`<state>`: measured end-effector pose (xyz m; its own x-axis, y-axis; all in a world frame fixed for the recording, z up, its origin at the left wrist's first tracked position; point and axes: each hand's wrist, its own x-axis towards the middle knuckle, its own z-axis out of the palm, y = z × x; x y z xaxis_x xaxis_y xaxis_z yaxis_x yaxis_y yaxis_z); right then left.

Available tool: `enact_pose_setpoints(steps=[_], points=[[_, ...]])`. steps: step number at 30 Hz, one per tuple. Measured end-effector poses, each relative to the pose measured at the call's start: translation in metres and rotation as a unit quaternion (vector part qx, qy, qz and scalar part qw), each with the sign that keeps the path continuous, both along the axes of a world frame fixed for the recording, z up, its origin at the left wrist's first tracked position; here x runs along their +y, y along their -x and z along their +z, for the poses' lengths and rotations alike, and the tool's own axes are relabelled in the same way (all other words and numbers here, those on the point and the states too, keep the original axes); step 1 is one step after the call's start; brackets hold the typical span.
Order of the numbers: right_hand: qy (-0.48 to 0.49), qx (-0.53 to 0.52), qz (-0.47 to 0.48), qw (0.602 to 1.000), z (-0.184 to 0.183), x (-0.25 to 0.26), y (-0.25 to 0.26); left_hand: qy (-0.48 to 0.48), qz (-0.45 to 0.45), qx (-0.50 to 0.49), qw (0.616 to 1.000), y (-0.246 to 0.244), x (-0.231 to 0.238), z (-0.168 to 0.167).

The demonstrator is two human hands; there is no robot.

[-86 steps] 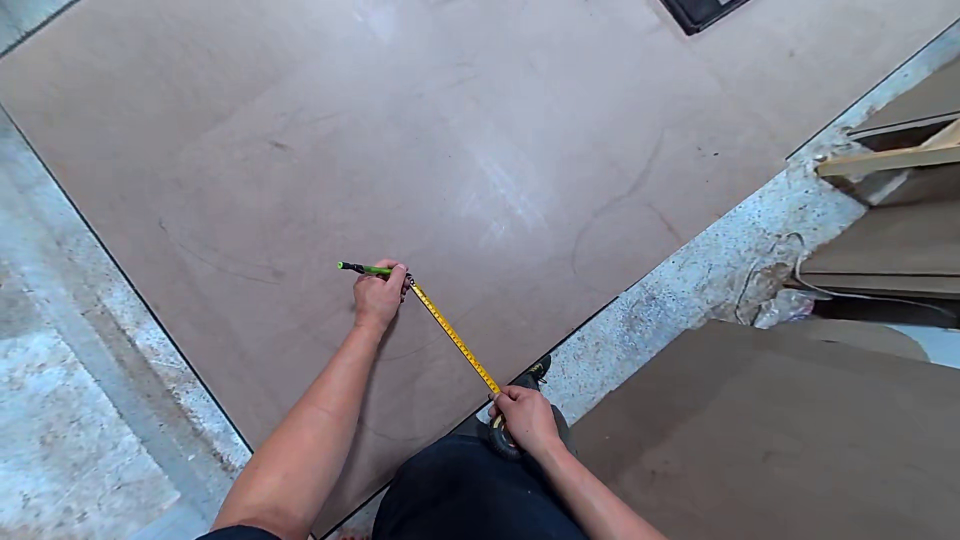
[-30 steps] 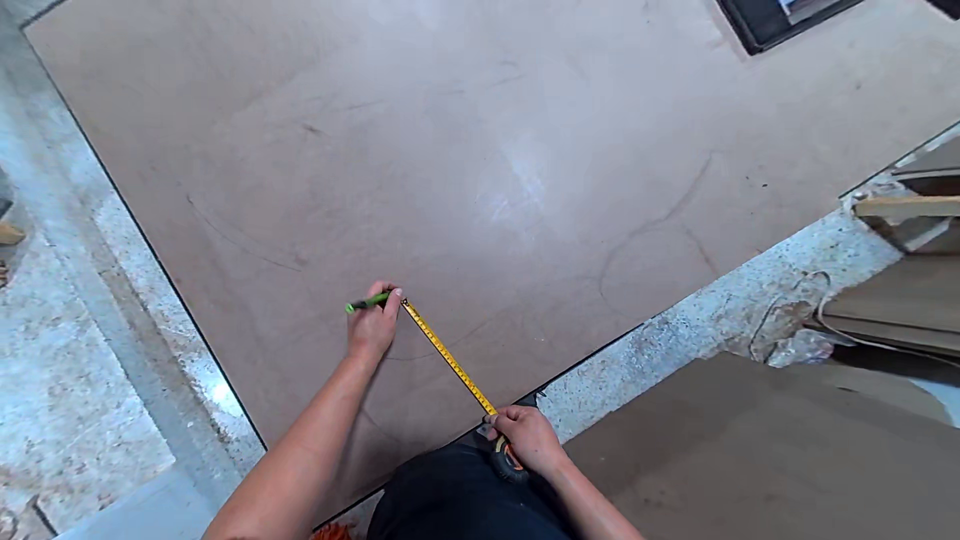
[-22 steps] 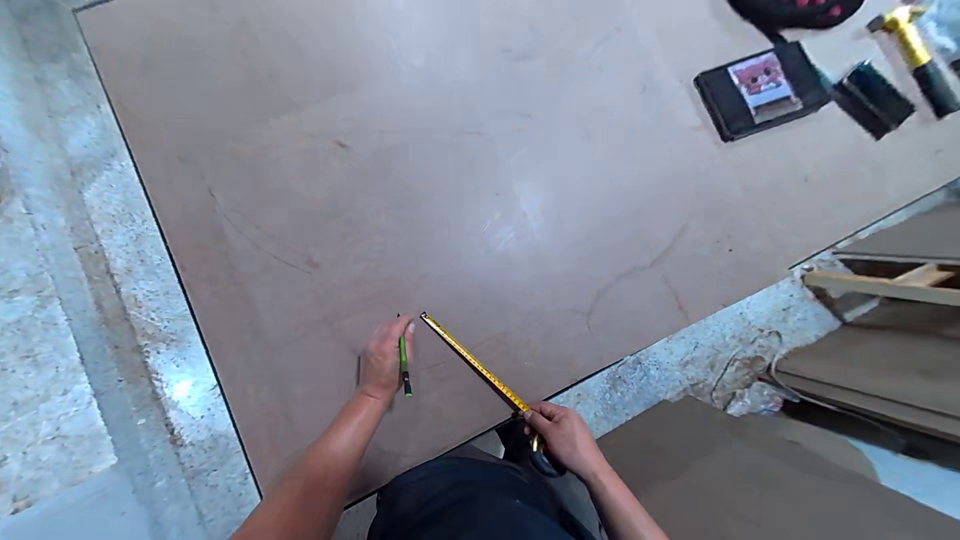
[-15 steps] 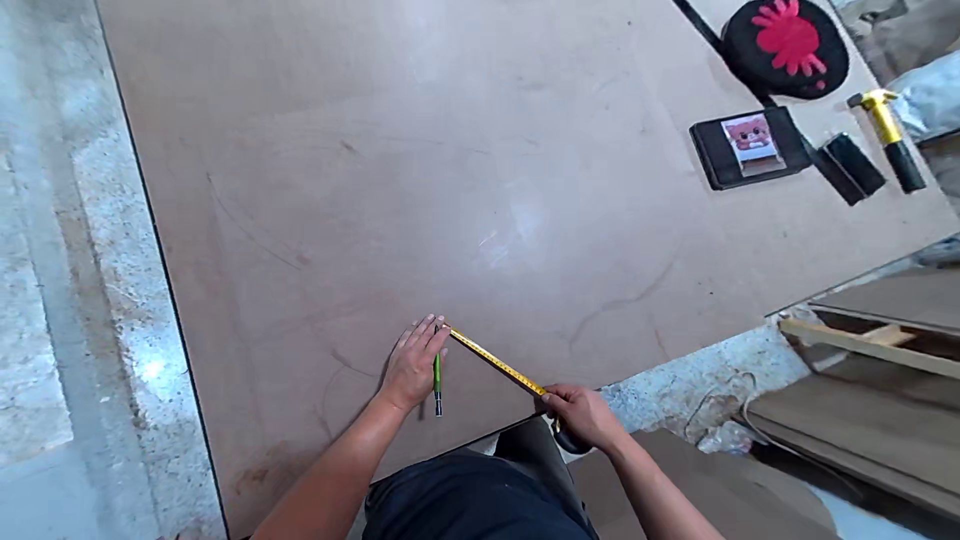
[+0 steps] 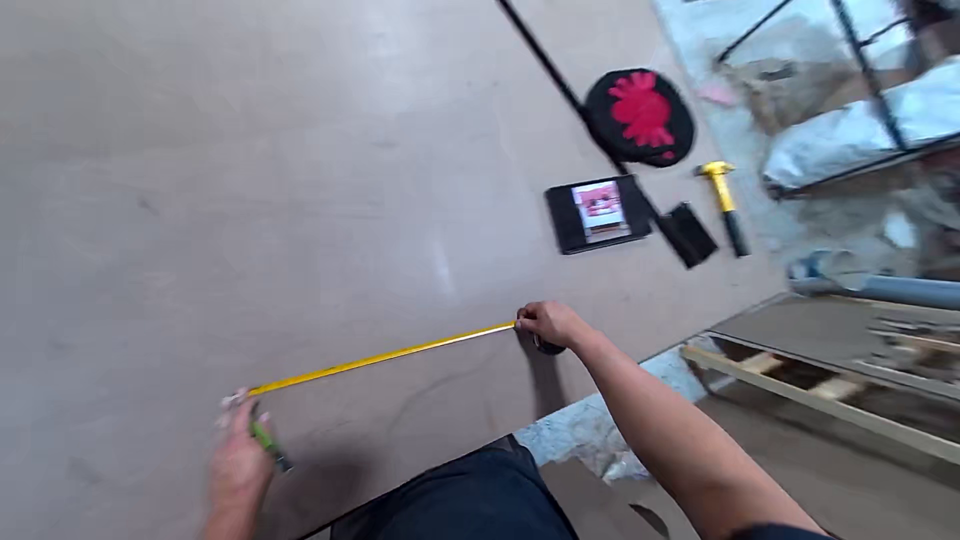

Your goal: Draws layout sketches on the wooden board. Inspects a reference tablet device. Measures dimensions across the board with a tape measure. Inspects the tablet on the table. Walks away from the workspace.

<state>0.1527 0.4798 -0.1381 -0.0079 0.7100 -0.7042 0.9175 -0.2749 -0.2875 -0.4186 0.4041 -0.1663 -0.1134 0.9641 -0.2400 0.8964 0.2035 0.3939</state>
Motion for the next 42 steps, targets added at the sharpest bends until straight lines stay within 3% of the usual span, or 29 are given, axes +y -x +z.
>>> enact_pose_setpoints(steps=[4,7,15,26,42], points=[[-0.029,-0.076,-0.045,0.996,0.004,0.019,-0.123,0.026,0.022,0.008,0.999,-0.006,0.005,0.001],[-0.034,-0.064,-0.020,0.997,-0.006,0.034,-0.160,0.045,0.043,-0.007,0.998,-0.008,0.011,0.003],[-0.044,0.048,-0.017,0.998,-0.019,0.052,-0.153,0.072,0.079,-0.018,0.994,-0.017,0.016,0.011],[-0.048,0.037,0.008,0.998,-0.017,0.066,-0.140,0.054,0.154,-0.005,0.987,-0.021,0.025,0.008],[-0.047,0.021,0.049,0.997,-0.013,0.070,-0.138,0.028,0.135,-0.015,0.990,-0.017,0.020,0.005]])
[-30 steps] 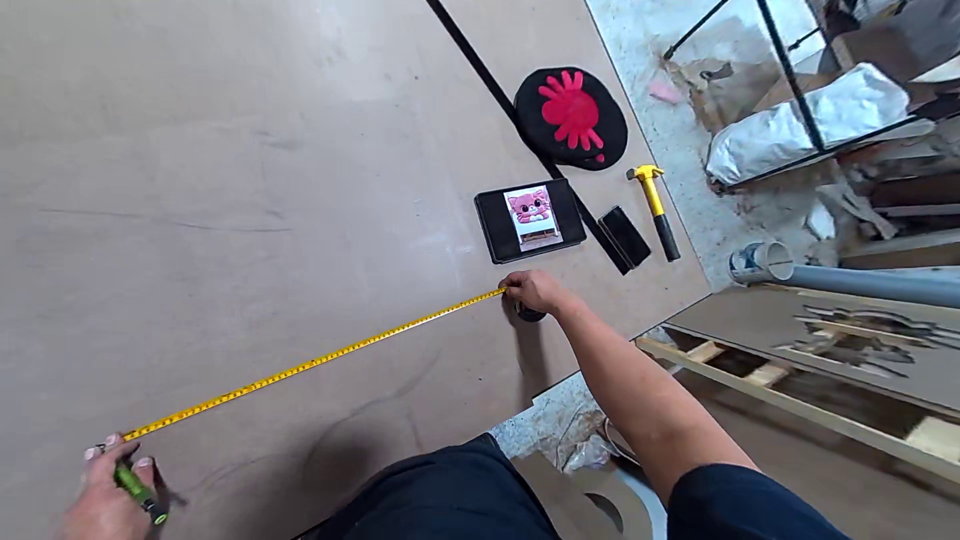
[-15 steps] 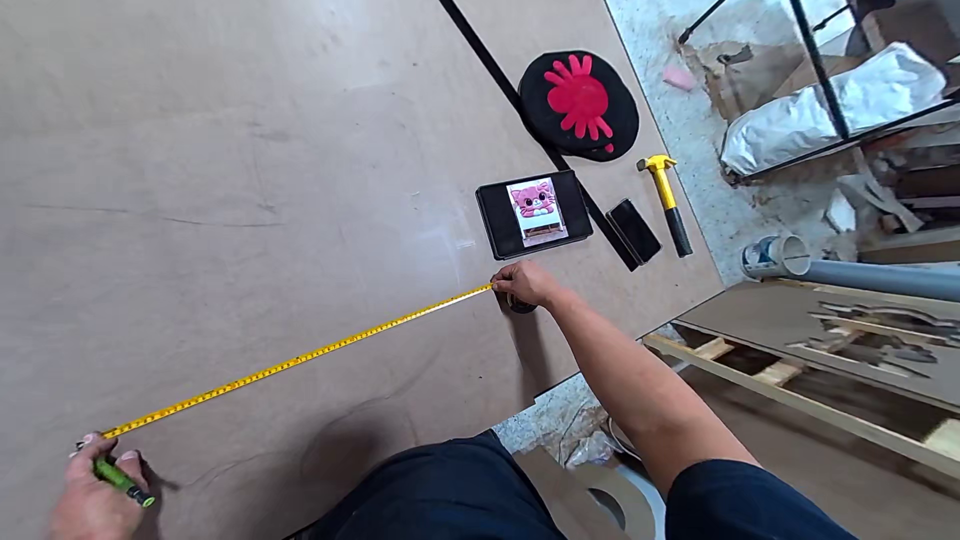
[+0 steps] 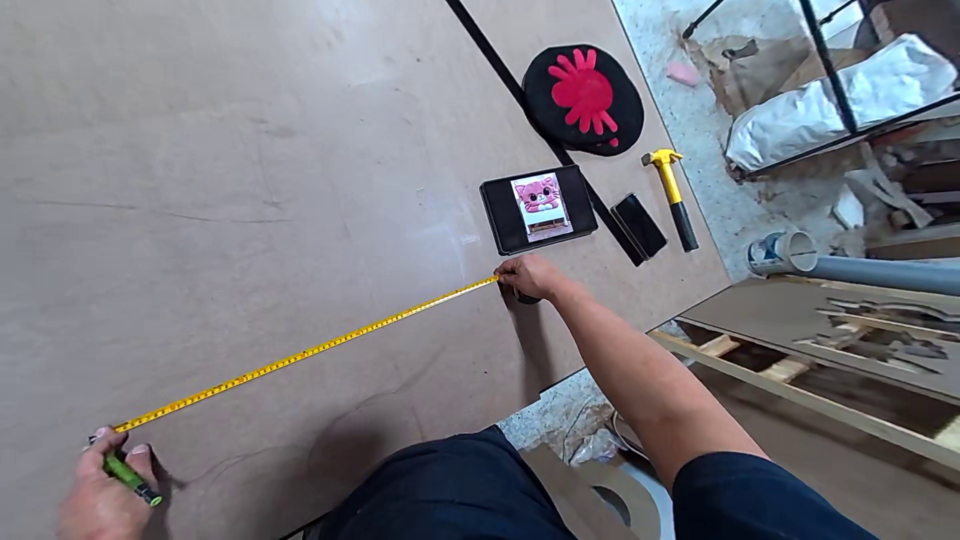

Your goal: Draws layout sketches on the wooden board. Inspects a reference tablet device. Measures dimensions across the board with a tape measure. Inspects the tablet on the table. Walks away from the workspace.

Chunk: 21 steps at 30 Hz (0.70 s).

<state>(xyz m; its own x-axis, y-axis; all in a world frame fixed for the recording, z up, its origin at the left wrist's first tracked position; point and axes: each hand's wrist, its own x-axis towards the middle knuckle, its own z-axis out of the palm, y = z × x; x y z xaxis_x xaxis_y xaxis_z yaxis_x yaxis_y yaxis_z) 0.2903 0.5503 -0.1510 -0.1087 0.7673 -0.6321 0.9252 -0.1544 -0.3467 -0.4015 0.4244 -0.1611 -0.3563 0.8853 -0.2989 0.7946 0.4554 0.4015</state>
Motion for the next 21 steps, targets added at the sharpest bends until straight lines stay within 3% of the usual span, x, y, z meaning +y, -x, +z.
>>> enact_pose_setpoints(steps=[8,13,15,18,21], points=[[-0.006,-0.003,0.004,1.000,-0.001,0.003,0.003,-0.021,0.012,-0.012,1.000,-0.006,0.002,0.005],[-0.035,0.002,0.032,0.999,0.020,-0.006,0.013,-0.133,0.040,-0.006,0.990,-0.018,0.004,0.023],[-0.026,0.008,0.020,0.999,0.016,-0.005,0.023,-0.170,0.137,-0.032,0.975,0.000,0.003,0.016],[0.015,0.016,-0.025,0.999,0.019,-0.005,0.037,-0.176,0.372,-0.143,0.900,0.025,0.013,0.007],[0.031,0.015,-0.072,0.997,0.035,-0.008,0.057,-0.142,0.440,-0.174,0.870,0.049,0.015,-0.007]])
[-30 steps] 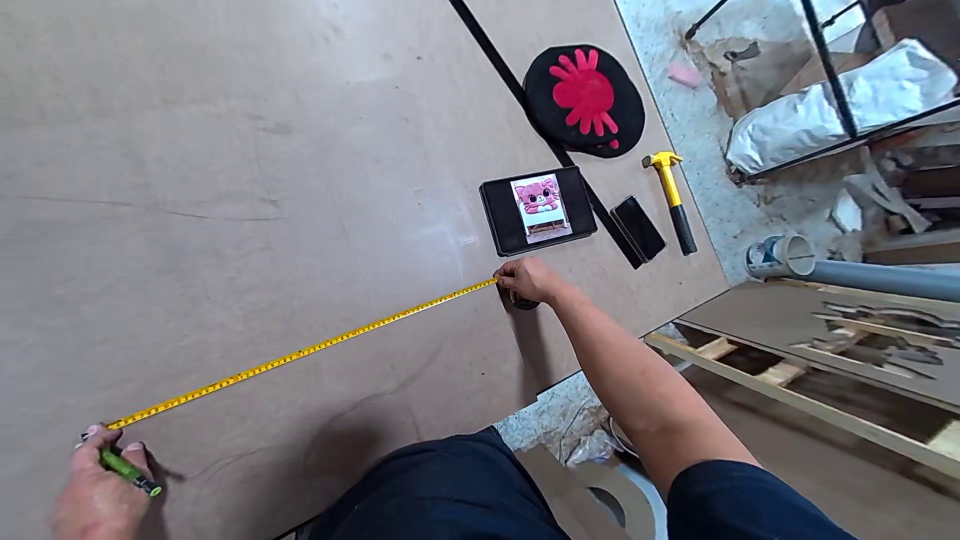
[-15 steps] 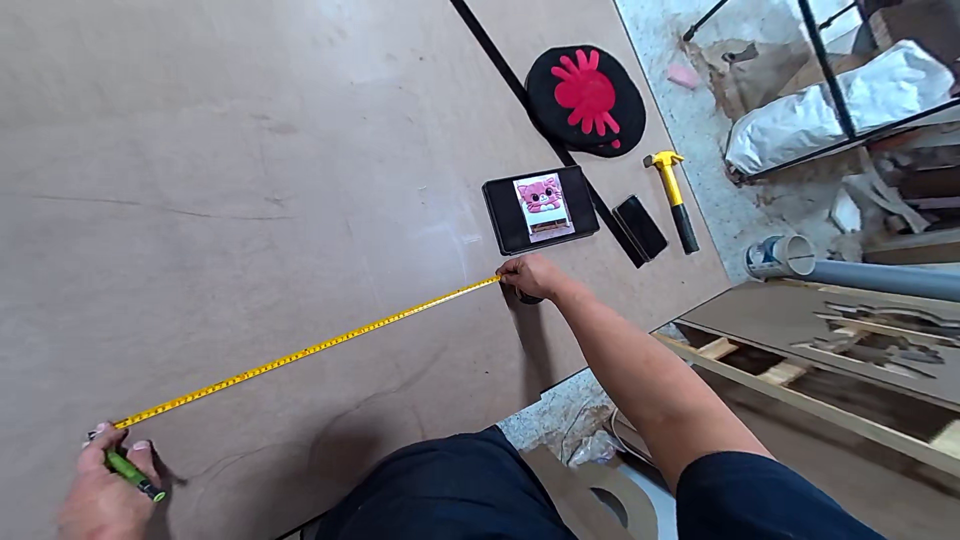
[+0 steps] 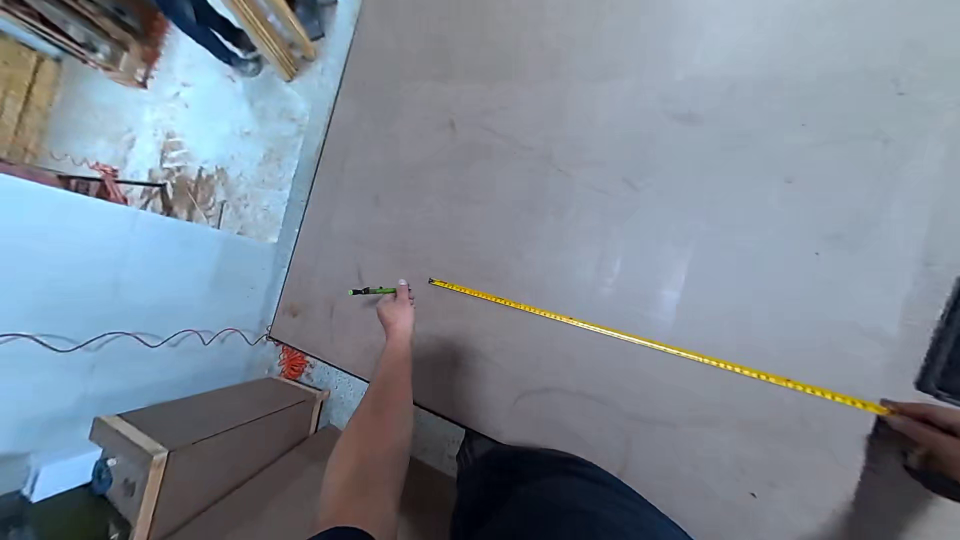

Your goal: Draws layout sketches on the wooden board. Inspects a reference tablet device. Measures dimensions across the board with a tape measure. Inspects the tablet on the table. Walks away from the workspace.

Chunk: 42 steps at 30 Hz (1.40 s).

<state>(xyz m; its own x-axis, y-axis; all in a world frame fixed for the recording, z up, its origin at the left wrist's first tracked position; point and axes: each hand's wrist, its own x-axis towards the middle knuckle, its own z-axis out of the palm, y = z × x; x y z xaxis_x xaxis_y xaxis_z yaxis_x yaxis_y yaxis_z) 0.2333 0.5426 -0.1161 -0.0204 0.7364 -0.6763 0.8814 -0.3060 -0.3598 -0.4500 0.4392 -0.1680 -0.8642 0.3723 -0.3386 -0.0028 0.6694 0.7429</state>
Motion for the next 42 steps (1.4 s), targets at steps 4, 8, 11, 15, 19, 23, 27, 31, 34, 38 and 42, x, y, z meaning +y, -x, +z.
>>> enact_pose_setpoints(steps=[4,8,11,15,19,23,27,31,34,38,42], points=[[0.001,0.004,-0.019,1.000,-0.001,-0.002,0.004,-0.037,0.016,-0.062,0.997,0.002,0.010,0.001],[-0.008,-0.002,-0.015,1.000,-0.001,-0.004,0.004,-0.034,0.004,-0.066,0.997,-0.004,0.023,0.002],[-0.016,0.000,-0.014,1.000,-0.001,-0.004,0.003,0.004,-0.031,-0.035,0.999,-0.004,0.028,-0.002],[-0.006,-0.011,-0.017,1.000,-0.004,-0.004,-0.001,0.059,-0.064,0.006,0.996,-0.003,0.030,-0.007],[-0.001,-0.018,-0.019,1.000,-0.005,-0.003,-0.001,0.145,-0.110,0.054,0.982,-0.008,0.038,0.006],[0.006,-0.019,-0.013,1.000,-0.006,-0.003,-0.003,0.197,-0.146,0.072,0.967,-0.008,0.040,0.010],[0.007,-0.022,-0.016,1.000,-0.009,0.000,-0.006,0.178,-0.153,0.063,0.970,-0.003,0.042,0.013],[-0.007,-0.020,-0.002,1.000,-0.021,-0.002,-0.018,0.156,-0.147,0.037,0.976,0.003,0.036,0.003],[-0.043,-0.025,0.024,0.998,-0.027,-0.013,-0.027,0.067,-0.074,-0.001,0.995,-0.004,0.010,-0.005],[-0.033,0.005,0.055,0.998,-0.003,-0.065,-0.021,0.013,-0.013,0.036,0.999,-0.035,-0.050,-0.002],[0.032,0.076,0.038,0.996,0.012,-0.130,0.007,0.055,-0.098,0.071,0.991,-0.072,-0.098,0.008]])
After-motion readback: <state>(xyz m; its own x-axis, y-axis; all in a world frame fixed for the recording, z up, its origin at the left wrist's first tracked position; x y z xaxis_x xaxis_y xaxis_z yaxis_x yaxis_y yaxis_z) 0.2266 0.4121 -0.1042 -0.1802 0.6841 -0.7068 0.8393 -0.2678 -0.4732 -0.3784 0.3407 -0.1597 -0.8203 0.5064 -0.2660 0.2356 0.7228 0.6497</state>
